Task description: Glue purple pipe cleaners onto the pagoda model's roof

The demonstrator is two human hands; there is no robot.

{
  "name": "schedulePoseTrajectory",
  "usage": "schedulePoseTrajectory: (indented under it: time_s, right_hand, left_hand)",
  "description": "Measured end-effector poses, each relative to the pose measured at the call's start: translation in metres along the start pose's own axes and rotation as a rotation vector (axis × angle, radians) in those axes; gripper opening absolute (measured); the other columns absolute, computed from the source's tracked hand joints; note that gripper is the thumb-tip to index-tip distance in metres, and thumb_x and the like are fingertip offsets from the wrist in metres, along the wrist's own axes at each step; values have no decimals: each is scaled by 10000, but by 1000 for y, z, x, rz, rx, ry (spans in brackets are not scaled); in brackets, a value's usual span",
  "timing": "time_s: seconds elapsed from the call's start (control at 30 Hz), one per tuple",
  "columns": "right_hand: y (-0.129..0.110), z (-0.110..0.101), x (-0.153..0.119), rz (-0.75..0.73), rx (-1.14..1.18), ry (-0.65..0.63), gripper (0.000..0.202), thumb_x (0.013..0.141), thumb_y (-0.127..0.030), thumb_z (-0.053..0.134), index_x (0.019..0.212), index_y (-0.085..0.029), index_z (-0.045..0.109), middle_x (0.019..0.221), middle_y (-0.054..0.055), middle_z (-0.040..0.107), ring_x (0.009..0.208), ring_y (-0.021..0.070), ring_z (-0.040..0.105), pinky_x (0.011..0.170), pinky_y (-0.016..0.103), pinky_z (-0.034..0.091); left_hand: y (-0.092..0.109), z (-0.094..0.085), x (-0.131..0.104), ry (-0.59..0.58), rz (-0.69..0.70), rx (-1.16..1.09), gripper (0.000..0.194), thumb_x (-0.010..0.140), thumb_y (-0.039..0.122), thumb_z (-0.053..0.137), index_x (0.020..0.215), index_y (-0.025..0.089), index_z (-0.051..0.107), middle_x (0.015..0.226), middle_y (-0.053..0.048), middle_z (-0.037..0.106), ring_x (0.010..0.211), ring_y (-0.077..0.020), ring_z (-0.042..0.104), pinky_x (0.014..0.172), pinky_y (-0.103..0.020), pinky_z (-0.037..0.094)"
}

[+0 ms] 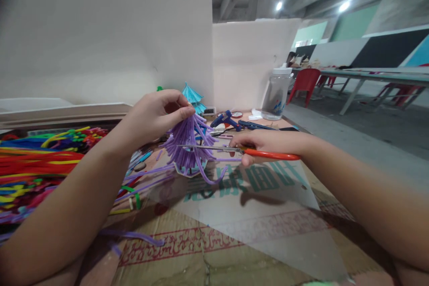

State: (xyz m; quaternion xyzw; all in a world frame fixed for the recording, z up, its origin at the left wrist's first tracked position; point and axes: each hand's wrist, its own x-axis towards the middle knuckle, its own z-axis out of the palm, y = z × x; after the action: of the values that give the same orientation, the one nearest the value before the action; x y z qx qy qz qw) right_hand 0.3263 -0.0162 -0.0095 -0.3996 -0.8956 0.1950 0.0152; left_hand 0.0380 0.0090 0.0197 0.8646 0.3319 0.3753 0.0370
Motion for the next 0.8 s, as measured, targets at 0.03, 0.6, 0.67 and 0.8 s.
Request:
schedulePoseTrajectory:
  time_s: [0.03,0.6,0.67,0.8]
  right_hand:
    - [-1,0,1,-3,10,-4,577,834,-744,525,1025,-212,645,899,35,617,782,199,534,657,296,392]
    - [-6,3,10,-47,47,5,499,854,-677,556,1029,-215,629,953,30,622,833,204,551,692,295,412]
    - [-6,4,11,-35,41,19,472,851,-642,579,1046,-215,631,962,31,629,844,208,557,695,296,413]
    - [-8,6,10,53,52,31,310,820,-431,655,1056,-231,640,941,10,668,841,207,587,700,291,413]
  left_hand:
    - [0,0,0,0,2,-2,227,909,376,598,804,184,659,810,-40,683,764,-179,606,640,-288,415]
    - [-2,0,0,-7,13,-13,218,907,372,603,811,188,666,810,-35,695,745,-168,601,629,-284,405]
    - [-2,0,0,-8,12,-15,213,906,363,602,806,186,664,800,-37,693,739,-169,599,628,-285,404]
    - [-2,0,0,-3,20,-11,213,906,358,599,807,181,665,809,-39,693,749,-170,603,641,-285,410]
